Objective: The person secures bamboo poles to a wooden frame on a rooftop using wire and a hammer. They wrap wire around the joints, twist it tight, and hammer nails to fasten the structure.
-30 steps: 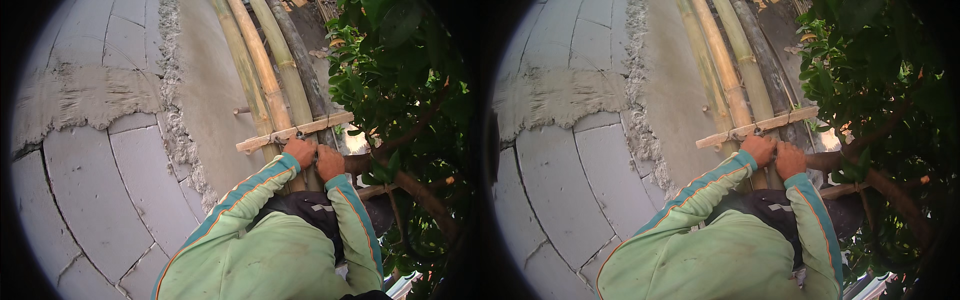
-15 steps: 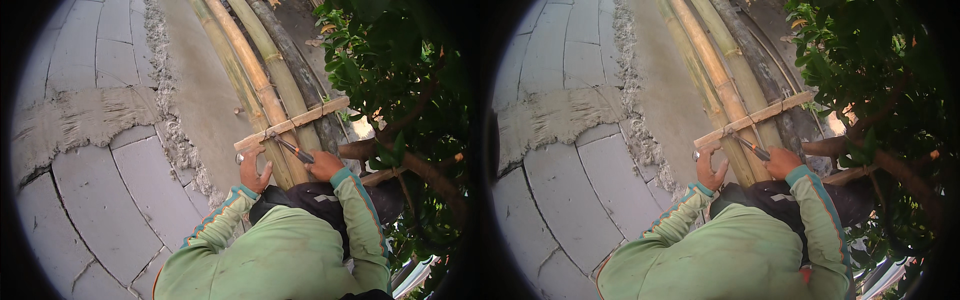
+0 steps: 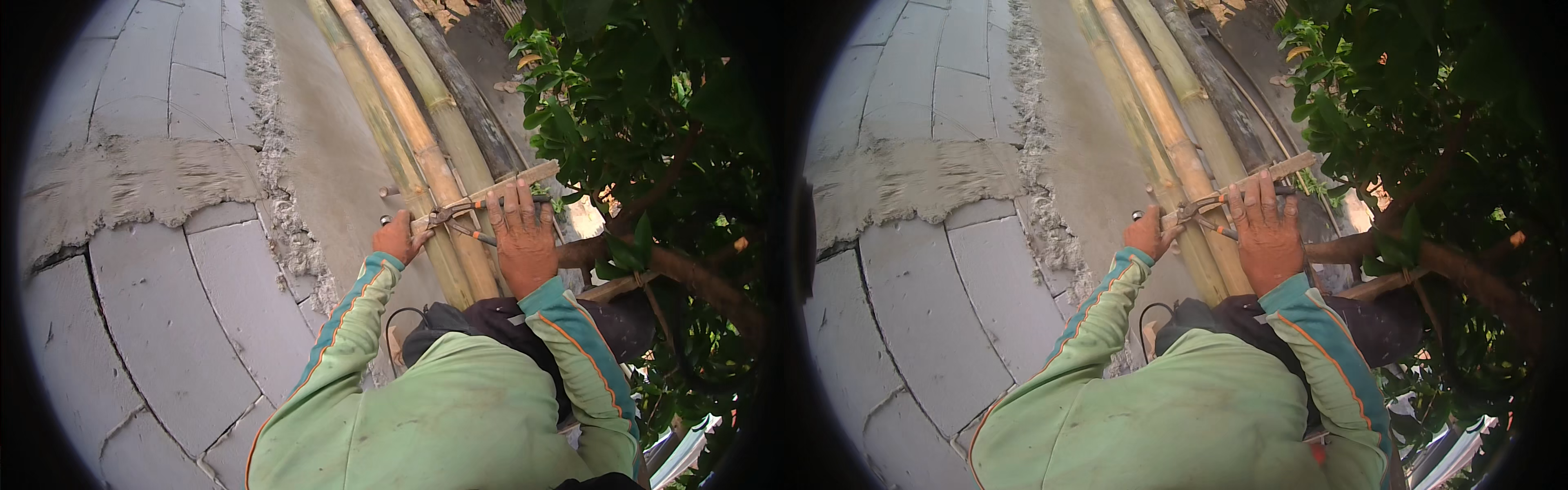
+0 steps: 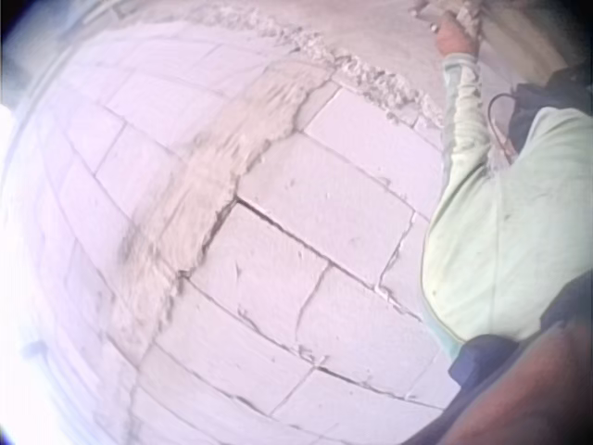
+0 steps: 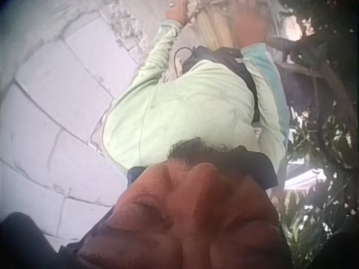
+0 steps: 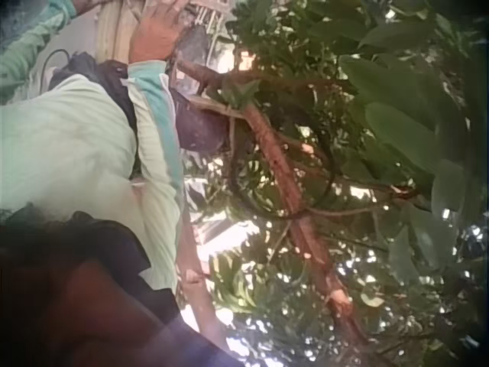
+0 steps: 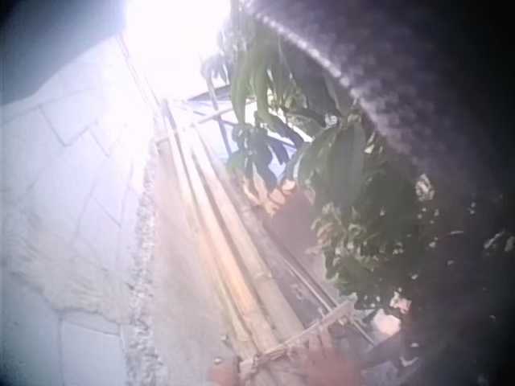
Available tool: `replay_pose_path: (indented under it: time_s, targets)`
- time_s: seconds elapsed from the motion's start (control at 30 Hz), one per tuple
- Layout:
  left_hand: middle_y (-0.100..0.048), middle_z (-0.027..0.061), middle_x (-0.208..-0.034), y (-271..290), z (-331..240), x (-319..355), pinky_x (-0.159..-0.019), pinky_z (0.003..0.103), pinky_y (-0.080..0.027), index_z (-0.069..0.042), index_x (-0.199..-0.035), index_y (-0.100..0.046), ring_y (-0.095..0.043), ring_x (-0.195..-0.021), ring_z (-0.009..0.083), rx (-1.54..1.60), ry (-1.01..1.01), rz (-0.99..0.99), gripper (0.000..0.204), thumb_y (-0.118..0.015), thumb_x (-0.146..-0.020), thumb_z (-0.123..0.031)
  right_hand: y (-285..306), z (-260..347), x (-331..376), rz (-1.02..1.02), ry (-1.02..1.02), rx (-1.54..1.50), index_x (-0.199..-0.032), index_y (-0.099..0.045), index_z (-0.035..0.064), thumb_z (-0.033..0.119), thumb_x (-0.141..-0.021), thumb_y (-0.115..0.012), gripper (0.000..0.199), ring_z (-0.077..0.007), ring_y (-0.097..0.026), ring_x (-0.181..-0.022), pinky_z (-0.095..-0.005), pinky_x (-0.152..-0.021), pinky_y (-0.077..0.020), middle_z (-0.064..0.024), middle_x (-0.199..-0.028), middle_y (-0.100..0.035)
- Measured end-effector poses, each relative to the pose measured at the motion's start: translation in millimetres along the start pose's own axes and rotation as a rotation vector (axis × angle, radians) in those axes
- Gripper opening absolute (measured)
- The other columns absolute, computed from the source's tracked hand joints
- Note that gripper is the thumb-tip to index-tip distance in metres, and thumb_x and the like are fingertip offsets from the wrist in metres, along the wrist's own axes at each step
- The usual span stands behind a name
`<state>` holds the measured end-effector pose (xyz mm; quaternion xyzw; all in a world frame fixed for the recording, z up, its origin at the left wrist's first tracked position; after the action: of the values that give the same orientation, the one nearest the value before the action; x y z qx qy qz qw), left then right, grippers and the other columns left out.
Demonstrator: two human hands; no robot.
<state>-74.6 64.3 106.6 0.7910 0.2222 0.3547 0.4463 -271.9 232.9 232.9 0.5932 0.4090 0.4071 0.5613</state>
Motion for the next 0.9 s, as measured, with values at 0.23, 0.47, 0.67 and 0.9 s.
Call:
replay_pose_path:
  time_s: [0.23,0.47,0.67,0.9]
  targets:
    - [-0.066,0.0134,-0.076,-2,2,0,-0.063,0.049,-0.052,-0.009,-0.101,-0.054,-0.068,-0.072,0.0378,0.003,-0.082,-0.061,0.054,-0.076,-0.083,-0.054,-8,24,-19,0.077,0.108,0.092,-0.156,-0.039,0.0132,0.03,-0.101,-0.045,0.058,-0.0321,-0.02,-0.154,-0.0612,-0.117,-0.0248,-0.0143,-0.157,-0.038]
    - [-0.064,0.0129,-0.075,-1,2,0,-0.061,0.047,-0.052,-0.008,-0.099,-0.054,-0.066,-0.07,0.0362,0.029,-0.183,-0.144,0.052,-0.078,-0.082,-0.051,-3,27,-24,0.125,0.134,0.186,-0.155,-0.041,0.0105,0.029,-0.1,-0.045,0.058,-0.0331,-0.026,-0.15,-0.0593,-0.113,-0.0281,-0.0137,-0.152,-0.043]
    - [-0.063,0.0136,-0.076,-5,6,-1,-0.062,0.047,-0.052,-0.008,-0.098,-0.055,-0.066,-0.072,0.0366,0.029,-0.185,-0.145,0.05,-0.079,-0.082,-0.048,2,36,-28,0.299,0.081,0.139,-0.129,-0.059,0.0111,0.028,-0.094,-0.055,0.039,-0.0272,-0.054,-0.118,-0.0435,-0.087,-0.0387,-0.0114,-0.119,-0.062]
    - [-0.066,0.0146,-0.078,4,-2,-1,-0.064,0.048,-0.052,-0.007,-0.102,-0.056,-0.067,-0.073,0.0369,0.044,-0.167,-0.137,0.056,-0.081,-0.079,-0.052,-33,13,-9,0.619,-0.105,-0.143,-0.115,-0.062,0.0132,0.022,-0.094,-0.055,0.024,-0.0301,-0.072,-0.095,-0.044,-0.08,-0.0458,-0.0177,-0.095,-0.072]
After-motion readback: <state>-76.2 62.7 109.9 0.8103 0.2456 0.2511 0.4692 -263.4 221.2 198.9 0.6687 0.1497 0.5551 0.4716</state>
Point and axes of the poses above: each hand's wrist, its own x-axis away from the middle knuckle, its own y-axis out of the back of the hand, z = x × y, the point moved 4 cm from there along -x, towards the middle knuckle
